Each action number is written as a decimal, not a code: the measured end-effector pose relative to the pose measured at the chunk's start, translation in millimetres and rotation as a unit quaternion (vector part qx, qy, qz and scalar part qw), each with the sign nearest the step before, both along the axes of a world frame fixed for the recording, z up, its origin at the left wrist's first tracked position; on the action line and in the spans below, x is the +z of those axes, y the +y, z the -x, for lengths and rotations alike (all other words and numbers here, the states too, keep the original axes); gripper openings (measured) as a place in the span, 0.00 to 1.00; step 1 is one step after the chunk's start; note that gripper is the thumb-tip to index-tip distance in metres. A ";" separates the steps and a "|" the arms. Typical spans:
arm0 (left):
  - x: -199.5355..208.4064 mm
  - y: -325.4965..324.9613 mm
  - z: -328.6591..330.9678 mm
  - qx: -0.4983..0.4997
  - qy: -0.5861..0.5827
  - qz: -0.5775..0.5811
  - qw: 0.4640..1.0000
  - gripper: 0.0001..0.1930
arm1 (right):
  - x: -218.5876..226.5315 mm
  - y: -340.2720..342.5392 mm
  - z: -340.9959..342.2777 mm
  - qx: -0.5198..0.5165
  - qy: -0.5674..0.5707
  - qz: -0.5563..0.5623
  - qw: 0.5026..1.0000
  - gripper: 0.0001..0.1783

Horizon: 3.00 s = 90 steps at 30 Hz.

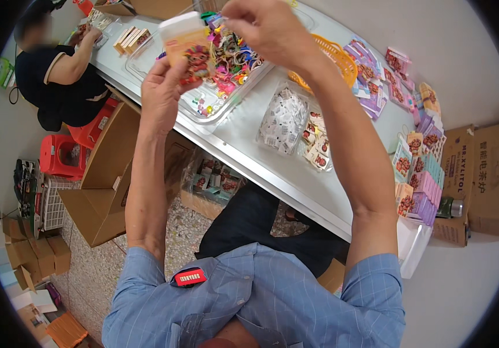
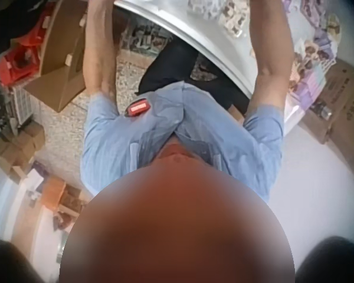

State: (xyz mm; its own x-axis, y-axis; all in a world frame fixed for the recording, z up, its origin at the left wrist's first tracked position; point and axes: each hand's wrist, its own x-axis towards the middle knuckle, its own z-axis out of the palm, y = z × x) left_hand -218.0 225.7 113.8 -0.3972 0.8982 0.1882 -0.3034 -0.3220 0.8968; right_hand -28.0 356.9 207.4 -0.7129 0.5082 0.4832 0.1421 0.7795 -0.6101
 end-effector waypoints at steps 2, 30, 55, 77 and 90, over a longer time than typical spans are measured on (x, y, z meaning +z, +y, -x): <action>0.7 -4.2 9.5 0.025 -0.016 -0.011 0.999 0.15 | -24.6 9.6 19.4 0.009 -0.073 -0.060 0.995 0.11; -16.9 -57.1 14.2 0.106 -0.071 -0.009 0.992 0.15 | -119.7 6.7 114.7 -0.070 -0.556 -0.017 0.828 0.19; 16.5 -74.0 -102.8 -0.162 0.128 0.045 0.977 0.22 | 73.2 -90.5 -119.8 0.023 -0.300 -0.149 0.942 0.06; -38.7 -96.1 -216.5 -0.285 -0.034 0.063 0.956 0.19 | -14.7 -178.8 -239.9 -0.184 -0.034 -0.022 0.982 0.12; -58.5 -107.6 -235.7 -0.333 -0.007 0.067 0.941 0.18 | -49.6 -199.0 -237.4 -0.158 -0.173 -0.114 0.965 0.16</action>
